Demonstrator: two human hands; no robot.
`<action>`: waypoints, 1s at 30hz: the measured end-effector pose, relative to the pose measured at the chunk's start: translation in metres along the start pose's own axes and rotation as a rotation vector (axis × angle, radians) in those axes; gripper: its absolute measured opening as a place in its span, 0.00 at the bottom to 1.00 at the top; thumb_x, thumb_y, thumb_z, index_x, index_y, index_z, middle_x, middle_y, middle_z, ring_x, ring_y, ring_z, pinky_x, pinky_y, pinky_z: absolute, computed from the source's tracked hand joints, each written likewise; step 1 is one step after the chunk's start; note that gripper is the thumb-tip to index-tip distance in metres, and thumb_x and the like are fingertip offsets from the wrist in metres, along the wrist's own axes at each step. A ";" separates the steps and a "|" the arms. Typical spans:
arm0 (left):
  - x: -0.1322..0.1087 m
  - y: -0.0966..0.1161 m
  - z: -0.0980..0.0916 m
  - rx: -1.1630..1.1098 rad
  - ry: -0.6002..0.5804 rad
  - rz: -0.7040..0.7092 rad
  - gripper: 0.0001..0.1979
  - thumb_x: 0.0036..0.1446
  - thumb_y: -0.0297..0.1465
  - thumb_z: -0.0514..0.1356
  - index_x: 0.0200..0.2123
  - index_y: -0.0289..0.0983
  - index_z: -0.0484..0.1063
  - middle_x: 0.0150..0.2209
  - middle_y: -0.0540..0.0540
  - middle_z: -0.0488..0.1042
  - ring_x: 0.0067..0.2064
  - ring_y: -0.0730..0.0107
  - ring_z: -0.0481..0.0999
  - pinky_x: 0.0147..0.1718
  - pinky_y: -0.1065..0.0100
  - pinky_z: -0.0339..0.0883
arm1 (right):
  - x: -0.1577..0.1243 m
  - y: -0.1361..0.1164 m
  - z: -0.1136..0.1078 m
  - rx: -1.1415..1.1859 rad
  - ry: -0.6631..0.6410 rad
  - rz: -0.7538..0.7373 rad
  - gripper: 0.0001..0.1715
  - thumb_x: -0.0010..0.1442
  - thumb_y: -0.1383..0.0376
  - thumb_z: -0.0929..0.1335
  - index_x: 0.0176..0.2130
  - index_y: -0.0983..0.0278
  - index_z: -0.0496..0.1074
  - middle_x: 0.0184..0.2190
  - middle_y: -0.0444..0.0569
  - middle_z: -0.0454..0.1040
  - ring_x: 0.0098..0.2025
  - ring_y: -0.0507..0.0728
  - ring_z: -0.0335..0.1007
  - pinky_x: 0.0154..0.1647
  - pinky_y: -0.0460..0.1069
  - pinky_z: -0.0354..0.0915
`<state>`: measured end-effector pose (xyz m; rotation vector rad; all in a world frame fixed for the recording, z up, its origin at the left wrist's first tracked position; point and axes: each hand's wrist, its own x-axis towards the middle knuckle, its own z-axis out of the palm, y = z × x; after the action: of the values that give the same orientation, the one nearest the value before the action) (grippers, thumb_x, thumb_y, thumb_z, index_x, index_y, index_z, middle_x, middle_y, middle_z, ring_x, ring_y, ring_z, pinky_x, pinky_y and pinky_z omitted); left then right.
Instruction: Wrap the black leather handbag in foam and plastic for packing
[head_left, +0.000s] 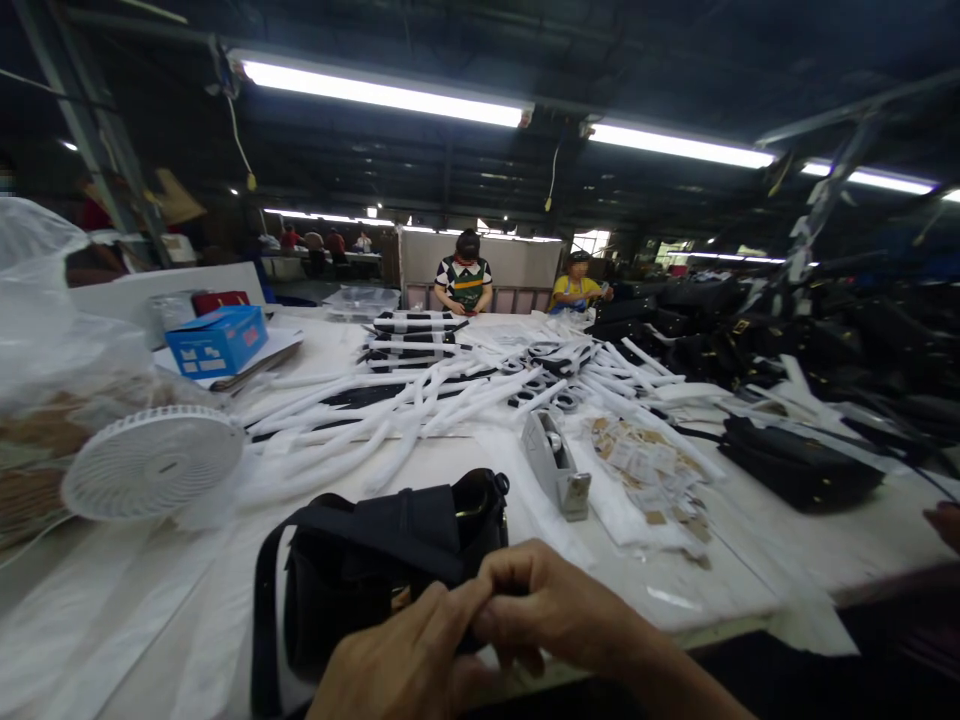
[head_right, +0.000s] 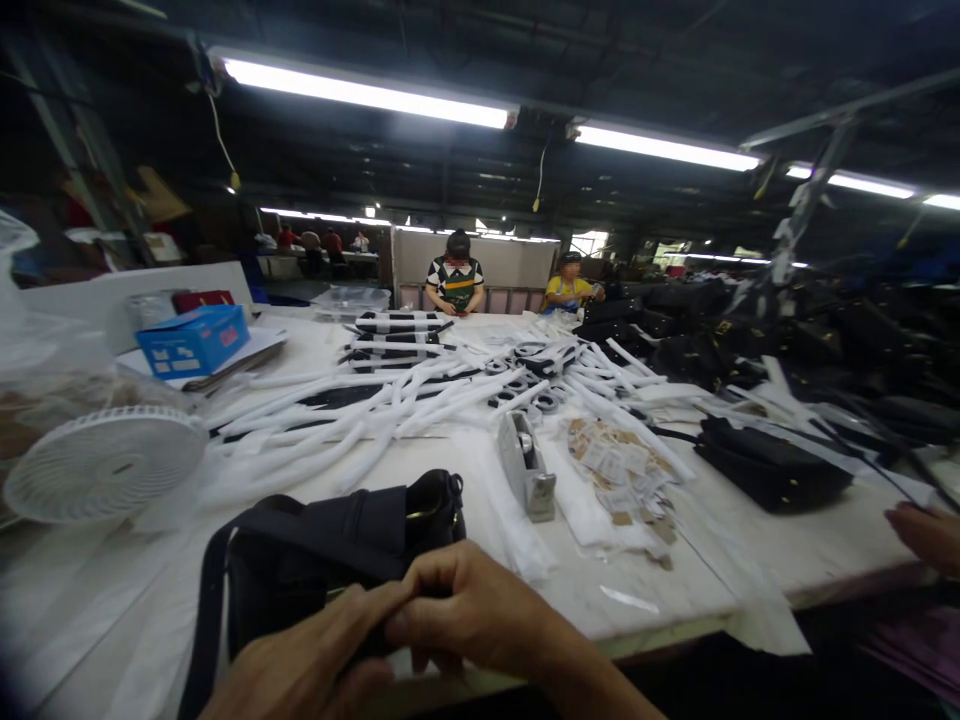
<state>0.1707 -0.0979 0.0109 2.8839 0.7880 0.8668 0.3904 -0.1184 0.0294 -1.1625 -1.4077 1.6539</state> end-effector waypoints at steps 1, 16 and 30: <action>0.009 -0.002 -0.004 0.041 0.024 -0.031 0.20 0.67 0.36 0.52 0.61 0.47 0.59 0.44 0.49 0.80 0.39 0.69 0.82 0.33 0.77 0.74 | 0.003 0.000 -0.008 0.010 0.068 -0.038 0.19 0.53 0.52 0.73 0.31 0.67 0.73 0.19 0.40 0.69 0.16 0.45 0.58 0.16 0.41 0.54; 0.102 -0.019 -0.014 0.206 -0.304 -0.179 0.21 0.62 0.22 0.50 0.53 0.47 0.69 0.41 0.47 0.73 0.36 0.67 0.74 0.32 0.70 0.65 | 0.050 0.032 -0.058 -0.212 0.520 -0.390 0.15 0.53 0.63 0.73 0.42 0.63 0.78 0.41 0.49 0.79 0.44 0.59 0.73 0.48 0.55 0.67; 0.101 -0.023 -0.022 0.204 -0.298 -0.049 0.20 0.60 0.20 0.50 0.50 0.44 0.70 0.39 0.48 0.73 0.35 0.68 0.73 0.33 0.70 0.66 | 0.051 0.033 -0.046 -0.119 0.497 -0.557 0.17 0.51 0.69 0.73 0.44 0.60 0.78 0.39 0.46 0.78 0.41 0.56 0.71 0.47 0.52 0.67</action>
<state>0.2211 -0.0322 0.0771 3.0467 0.9567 0.3553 0.4147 -0.0613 -0.0142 -1.0261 -1.3470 0.8361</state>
